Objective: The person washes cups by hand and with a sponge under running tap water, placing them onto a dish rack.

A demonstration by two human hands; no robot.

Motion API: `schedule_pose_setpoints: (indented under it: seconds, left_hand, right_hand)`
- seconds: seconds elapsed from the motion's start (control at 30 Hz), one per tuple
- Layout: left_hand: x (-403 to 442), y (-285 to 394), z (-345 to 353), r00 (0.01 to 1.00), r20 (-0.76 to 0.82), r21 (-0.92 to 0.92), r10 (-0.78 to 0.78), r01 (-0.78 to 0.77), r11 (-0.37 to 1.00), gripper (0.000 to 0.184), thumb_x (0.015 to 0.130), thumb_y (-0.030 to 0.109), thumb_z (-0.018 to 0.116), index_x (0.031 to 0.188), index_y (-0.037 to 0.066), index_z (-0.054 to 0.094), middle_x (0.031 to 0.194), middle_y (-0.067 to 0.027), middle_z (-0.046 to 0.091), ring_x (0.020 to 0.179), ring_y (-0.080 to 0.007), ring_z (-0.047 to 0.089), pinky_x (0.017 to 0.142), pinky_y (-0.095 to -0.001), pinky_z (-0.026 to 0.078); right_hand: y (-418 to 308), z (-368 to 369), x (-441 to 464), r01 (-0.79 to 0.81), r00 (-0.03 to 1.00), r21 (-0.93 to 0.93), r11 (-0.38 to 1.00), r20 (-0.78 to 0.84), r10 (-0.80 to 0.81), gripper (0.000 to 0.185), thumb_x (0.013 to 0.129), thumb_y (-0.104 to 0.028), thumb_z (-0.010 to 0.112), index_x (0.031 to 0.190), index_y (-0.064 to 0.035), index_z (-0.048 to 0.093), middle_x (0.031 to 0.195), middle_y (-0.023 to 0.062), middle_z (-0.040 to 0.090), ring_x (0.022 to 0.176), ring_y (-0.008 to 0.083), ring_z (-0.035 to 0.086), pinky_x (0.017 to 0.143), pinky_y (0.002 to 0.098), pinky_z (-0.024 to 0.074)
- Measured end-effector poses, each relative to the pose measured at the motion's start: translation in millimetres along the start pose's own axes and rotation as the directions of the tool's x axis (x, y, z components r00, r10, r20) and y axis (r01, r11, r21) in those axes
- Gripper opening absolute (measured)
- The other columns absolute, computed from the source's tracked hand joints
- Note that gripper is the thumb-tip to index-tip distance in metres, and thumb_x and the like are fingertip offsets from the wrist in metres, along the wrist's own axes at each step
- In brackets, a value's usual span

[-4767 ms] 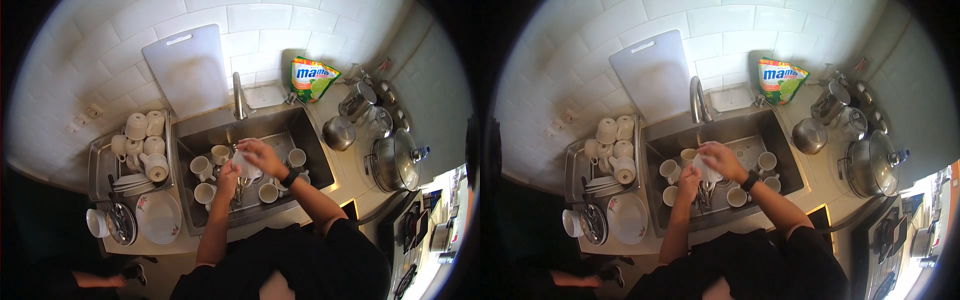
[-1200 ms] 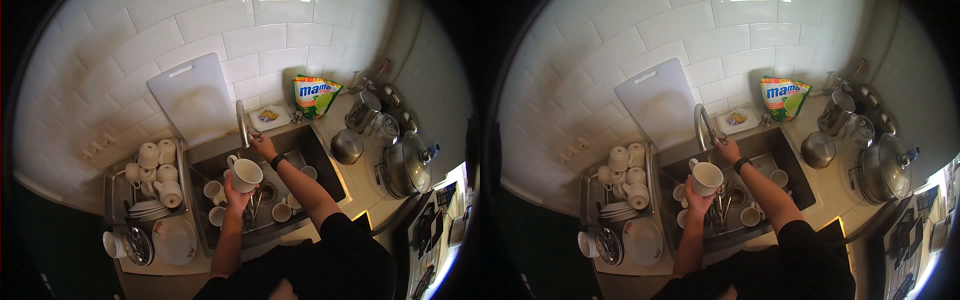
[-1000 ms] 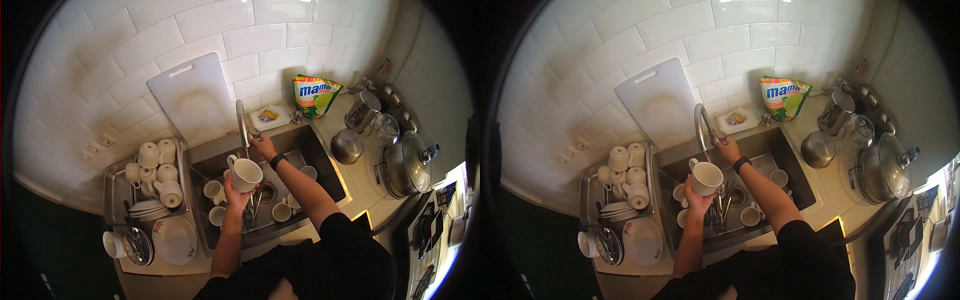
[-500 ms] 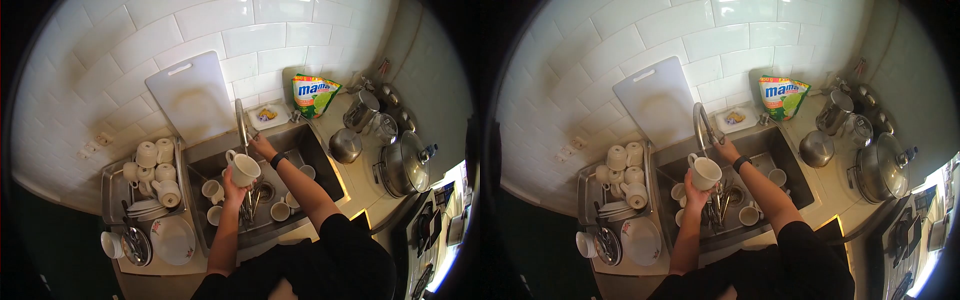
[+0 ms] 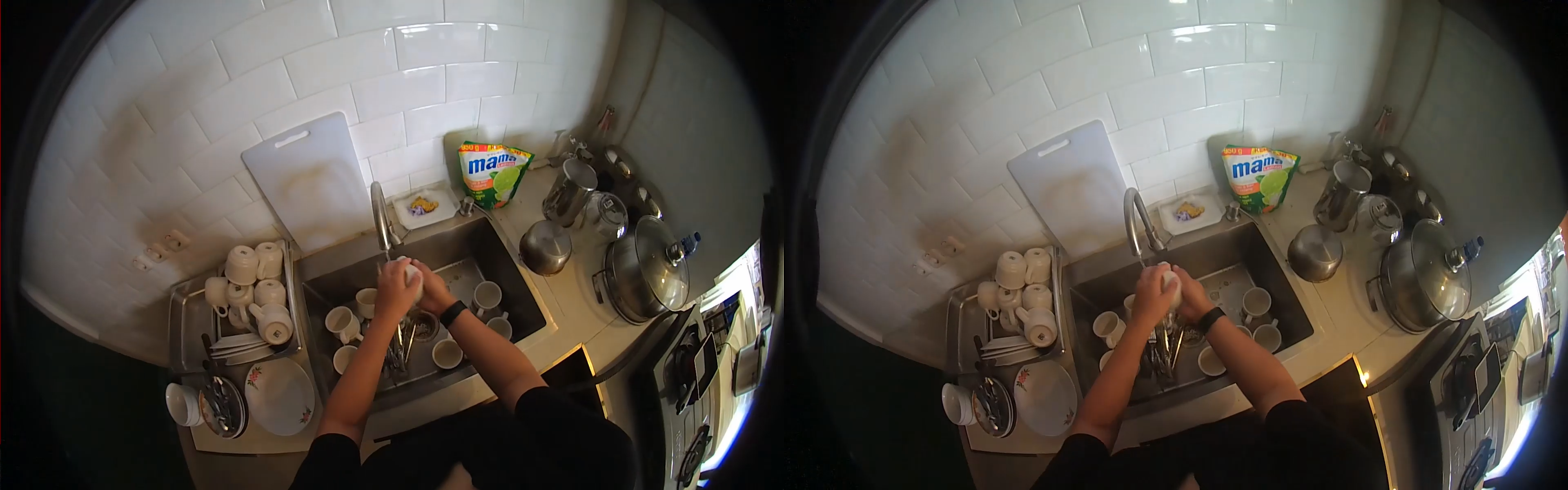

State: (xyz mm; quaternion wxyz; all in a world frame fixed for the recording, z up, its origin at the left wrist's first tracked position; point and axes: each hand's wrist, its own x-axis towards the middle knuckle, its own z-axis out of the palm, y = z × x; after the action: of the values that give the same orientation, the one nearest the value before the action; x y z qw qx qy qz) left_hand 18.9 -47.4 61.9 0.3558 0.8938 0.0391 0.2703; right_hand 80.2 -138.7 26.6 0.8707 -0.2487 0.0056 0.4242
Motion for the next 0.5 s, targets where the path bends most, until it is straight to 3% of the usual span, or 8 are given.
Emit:
schedule_pose_setpoints:
  seconds: [0.1,0.2,0.27,0.33,0.4,0.43,0.47,0.5]
  left_hand:
    - [15.6,5.0,-2.7,0.982,0.077,0.024,0.172,-0.174,0.984,0.047,0.071,0.023,0.067,0.113,0.008,0.051,0.111,-0.0153,0.052,0.103,-0.0333,0.051,0.088,-0.0380,0.041]
    - [26.7,-2.5,-18.9,0.954,0.124,-0.255,0.272,-0.234,0.938,0.055,0.067,0.023,0.070,0.116,0.009,0.050,0.112,-0.0134,0.054,0.104,-0.0299,0.052,0.088,-0.0361,0.041]
    - [23.7,-16.0,-21.1,0.986,0.157,-0.361,0.047,0.013,0.932,0.057,0.066,0.022,0.073,0.116,0.007,0.050,0.109,-0.0105,0.056,0.101,-0.0221,0.053,0.084,-0.0333,0.043]
    - [17.3,-39.8,-9.9,0.979,0.132,-0.450,-0.157,0.201,0.870,0.055,0.068,0.022,0.072,0.115,0.004,0.050,0.107,-0.0088,0.057,0.098,-0.0184,0.054,0.082,-0.0326,0.043]
    - [7.1,-94.2,22.1,0.895,0.119,-0.566,-0.429,0.416,0.711,0.052,0.072,0.033,0.068,0.109,0.001,0.052,0.103,-0.0094,0.057,0.093,-0.0173,0.055,0.080,-0.0314,0.044]
    - [2.6,-110.3,30.2,0.837,0.120,-0.583,-0.534,0.495,0.644,0.053,0.071,0.037,0.068,0.107,0.001,0.053,0.101,-0.0114,0.058,0.093,-0.0190,0.055,0.080,-0.0314,0.043]
    - [0.0,-119.4,34.9,0.770,0.122,-0.602,-0.627,0.559,0.570,0.055,0.070,0.040,0.068,0.105,0.001,0.054,0.098,-0.0134,0.059,0.092,-0.0207,0.055,0.081,-0.0315,0.043]
    - [-4.1,-121.2,39.5,0.674,0.200,-0.670,-0.711,0.624,0.403,0.057,0.072,0.042,0.065,0.108,0.001,0.051,0.101,-0.0162,0.057,0.093,-0.0240,0.055,0.081,-0.0320,0.042]
  right_hand:
    - [-15.6,-12.8,13.4,-0.116,0.989,0.107,0.988,0.108,0.104,0.028,0.092,-0.026,0.040,0.104,-0.0031,0.052,0.096,0.0111,0.059,0.085,0.0237,0.061,0.076,0.0366,0.0507]
    - [-28.0,-9.1,22.4,-0.253,0.957,0.106,0.962,0.174,0.232,0.027,0.092,-0.022,0.039,0.104,-0.0016,0.051,0.099,0.0136,0.059,0.088,0.0261,0.060,0.077,0.0390,0.0511]
    - [-33.7,-4.4,26.4,-0.337,0.929,0.077,0.938,0.188,0.318,0.026,0.092,-0.020,0.038,0.103,-0.0005,0.050,0.100,0.0152,0.058,0.090,0.0278,0.060,0.079,0.0406,0.0510]
    - [-30.6,-3.1,33.8,-0.265,0.960,0.036,0.964,0.104,0.260,0.025,0.090,-0.019,0.041,0.103,-0.0001,0.050,0.097,0.0146,0.058,0.087,0.0287,0.060,0.079,0.0414,0.0499]
    - [-27.1,15.4,35.5,-0.216,0.976,-0.034,0.976,-0.043,0.214,0.025,0.089,-0.020,0.043,0.104,0.0000,0.049,0.095,0.0140,0.058,0.083,0.0283,0.060,0.078,0.0416,0.0494]
    - [-24.0,37.8,25.1,-0.194,0.981,-0.118,0.974,-0.007,0.195,0.024,0.087,-0.020,0.047,0.101,-0.0007,0.051,0.089,0.0119,0.058,0.076,0.0262,0.059,0.074,0.0388,0.0491]
    - [-19.6,38.7,28.6,-0.188,0.982,-0.255,0.948,-0.059,0.179,0.023,0.087,-0.020,0.047,0.100,-0.0009,0.051,0.088,0.0115,0.059,0.076,0.0257,0.059,0.073,0.0386,0.0487]
    - [-15.0,35.6,36.0,-0.178,0.983,-0.389,0.904,-0.102,0.149,0.023,0.087,-0.020,0.047,0.099,-0.0011,0.052,0.087,0.0110,0.059,0.075,0.0253,0.059,0.072,0.0384,0.0483]
